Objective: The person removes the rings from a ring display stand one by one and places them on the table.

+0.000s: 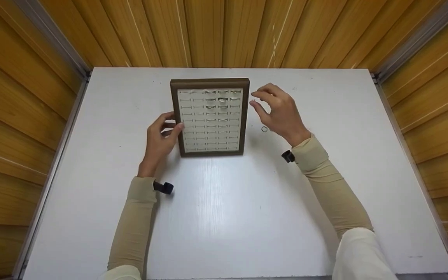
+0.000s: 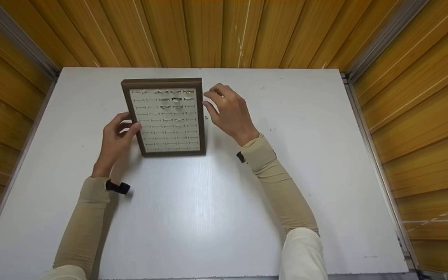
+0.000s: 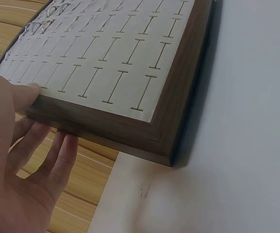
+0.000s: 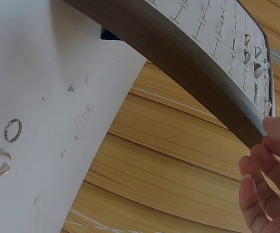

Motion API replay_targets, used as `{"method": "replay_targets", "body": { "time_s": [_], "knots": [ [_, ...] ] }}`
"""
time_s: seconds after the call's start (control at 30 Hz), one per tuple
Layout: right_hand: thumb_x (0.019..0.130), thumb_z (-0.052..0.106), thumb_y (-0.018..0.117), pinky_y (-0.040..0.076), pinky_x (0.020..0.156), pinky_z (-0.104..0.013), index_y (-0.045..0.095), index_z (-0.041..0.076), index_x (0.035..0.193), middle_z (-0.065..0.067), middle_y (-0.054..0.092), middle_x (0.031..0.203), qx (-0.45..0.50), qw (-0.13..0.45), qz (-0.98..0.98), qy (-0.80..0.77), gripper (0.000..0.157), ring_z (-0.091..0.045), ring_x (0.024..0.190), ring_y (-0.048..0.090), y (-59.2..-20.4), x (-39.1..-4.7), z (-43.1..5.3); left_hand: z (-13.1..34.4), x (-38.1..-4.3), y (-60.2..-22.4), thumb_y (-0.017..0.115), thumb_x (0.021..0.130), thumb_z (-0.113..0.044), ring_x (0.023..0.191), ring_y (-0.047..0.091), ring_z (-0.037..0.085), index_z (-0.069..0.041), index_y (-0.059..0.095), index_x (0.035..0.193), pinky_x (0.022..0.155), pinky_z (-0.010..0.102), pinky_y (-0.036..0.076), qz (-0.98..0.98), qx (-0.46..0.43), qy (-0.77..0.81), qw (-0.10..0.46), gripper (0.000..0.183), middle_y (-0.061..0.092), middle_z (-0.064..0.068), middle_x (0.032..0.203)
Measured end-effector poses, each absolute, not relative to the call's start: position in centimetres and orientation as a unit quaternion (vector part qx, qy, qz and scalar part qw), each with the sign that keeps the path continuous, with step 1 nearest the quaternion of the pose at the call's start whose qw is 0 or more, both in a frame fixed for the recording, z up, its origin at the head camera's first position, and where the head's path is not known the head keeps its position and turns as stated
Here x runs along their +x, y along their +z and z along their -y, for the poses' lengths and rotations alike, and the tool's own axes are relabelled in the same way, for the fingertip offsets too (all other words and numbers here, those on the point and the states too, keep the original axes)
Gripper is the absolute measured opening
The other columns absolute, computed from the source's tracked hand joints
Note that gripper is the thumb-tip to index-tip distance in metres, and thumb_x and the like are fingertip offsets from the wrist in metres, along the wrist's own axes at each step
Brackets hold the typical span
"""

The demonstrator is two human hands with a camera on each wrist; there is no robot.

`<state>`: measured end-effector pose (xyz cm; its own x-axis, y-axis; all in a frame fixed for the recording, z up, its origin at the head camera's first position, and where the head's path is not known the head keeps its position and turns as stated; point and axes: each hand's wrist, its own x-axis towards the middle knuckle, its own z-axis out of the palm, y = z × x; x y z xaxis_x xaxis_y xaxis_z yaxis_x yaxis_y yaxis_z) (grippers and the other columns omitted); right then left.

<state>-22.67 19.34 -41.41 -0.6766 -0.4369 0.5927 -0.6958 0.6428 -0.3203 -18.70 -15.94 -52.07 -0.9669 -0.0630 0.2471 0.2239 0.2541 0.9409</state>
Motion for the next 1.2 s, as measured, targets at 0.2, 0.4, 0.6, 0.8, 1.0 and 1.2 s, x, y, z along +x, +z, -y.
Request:
{"method": "replay_targets", "body": {
  "time_s": [0.2, 0.4, 0.6, 0.8, 1.0, 1.2],
  "knots": [
    [0.103, 0.012, 0.072, 0.061, 0.082, -0.038, 0.078, -0.003, 0.115, -0.015, 0.071, 0.109, 0.332, 0.245, 0.866, 0.282, 0.020, -0.027, 0.096, 0.070, -40.8, -22.8, -17.8, 16.2, -18.6, -52.0, 0.076, 0.101, -0.020, 0.108, 0.071, 0.026, -0.011, 0.067, 0.139, 0.095, 0.039, 0.063, 0.787, -0.051, -0.604, 0.111, 0.040, 0.070, 0.010, 0.130],
    [0.104, 0.012, 0.071, 0.061, 0.081, -0.033, 0.078, -0.002, 0.113, -0.014, 0.068, 0.107, 0.333, 0.248, 0.865, 0.283, 0.018, -0.024, 0.093, 0.069, -40.7, -23.2, -16.7, 16.4, -18.7, -51.9, 0.077, 0.101, -0.027, 0.108, 0.071, 0.022, -0.014, 0.068, 0.138, 0.095, 0.034, 0.063, 0.785, -0.061, -0.608, 0.106, 0.040, 0.070, 0.006, 0.129],
    [0.105, 0.013, 0.070, 0.061, 0.079, -0.033, 0.080, -0.001, 0.108, -0.013, 0.066, 0.104, 0.340, 0.269, 0.859, 0.272, 0.018, -0.024, 0.092, 0.070, -40.8, -23.6, -15.8, 16.2, -18.6, -51.8, 0.076, 0.102, -0.023, 0.109, 0.071, 0.022, -0.014, 0.067, 0.140, 0.097, 0.037, 0.063, 0.790, -0.053, -0.602, 0.103, 0.040, 0.069, 0.006, 0.130],
    [0.105, 0.013, 0.069, 0.059, 0.074, -0.033, 0.079, 0.001, 0.104, -0.013, 0.064, 0.101, 0.337, 0.292, 0.858, 0.256, 0.016, -0.023, 0.089, 0.067, -41.3, -23.5, -14.8, 16.2, -18.3, -52.0, 0.076, 0.102, -0.025, 0.110, 0.071, 0.022, -0.016, 0.066, 0.141, 0.097, 0.036, 0.063, 0.795, -0.054, -0.595, 0.107, 0.041, 0.069, 0.006, 0.131],
    [0.106, 0.012, 0.067, 0.061, 0.073, -0.035, 0.075, -0.001, 0.099, -0.013, 0.063, 0.097, 0.325, 0.314, 0.863, 0.227, 0.017, -0.026, 0.087, 0.067, -41.6, -23.5, -14.1, 16.2, -18.4, -52.1, 0.076, 0.102, -0.026, 0.110, 0.071, 0.022, -0.017, 0.067, 0.141, 0.098, 0.037, 0.063, 0.793, -0.054, -0.597, 0.106, 0.041, 0.070, 0.006, 0.131],
    [0.107, 0.013, 0.066, 0.061, 0.073, -0.036, 0.075, -0.002, 0.099, -0.013, 0.062, 0.097, 0.315, 0.313, 0.869, 0.218, 0.019, -0.026, 0.087, 0.066, -41.4, -23.5, -13.8, 16.2, -18.5, -52.1, 0.077, 0.101, -0.024, 0.110, 0.070, 0.022, -0.016, 0.067, 0.140, 0.099, 0.039, 0.062, 0.793, -0.046, -0.599, 0.104, 0.041, 0.069, 0.006, 0.131]
  ]
}}
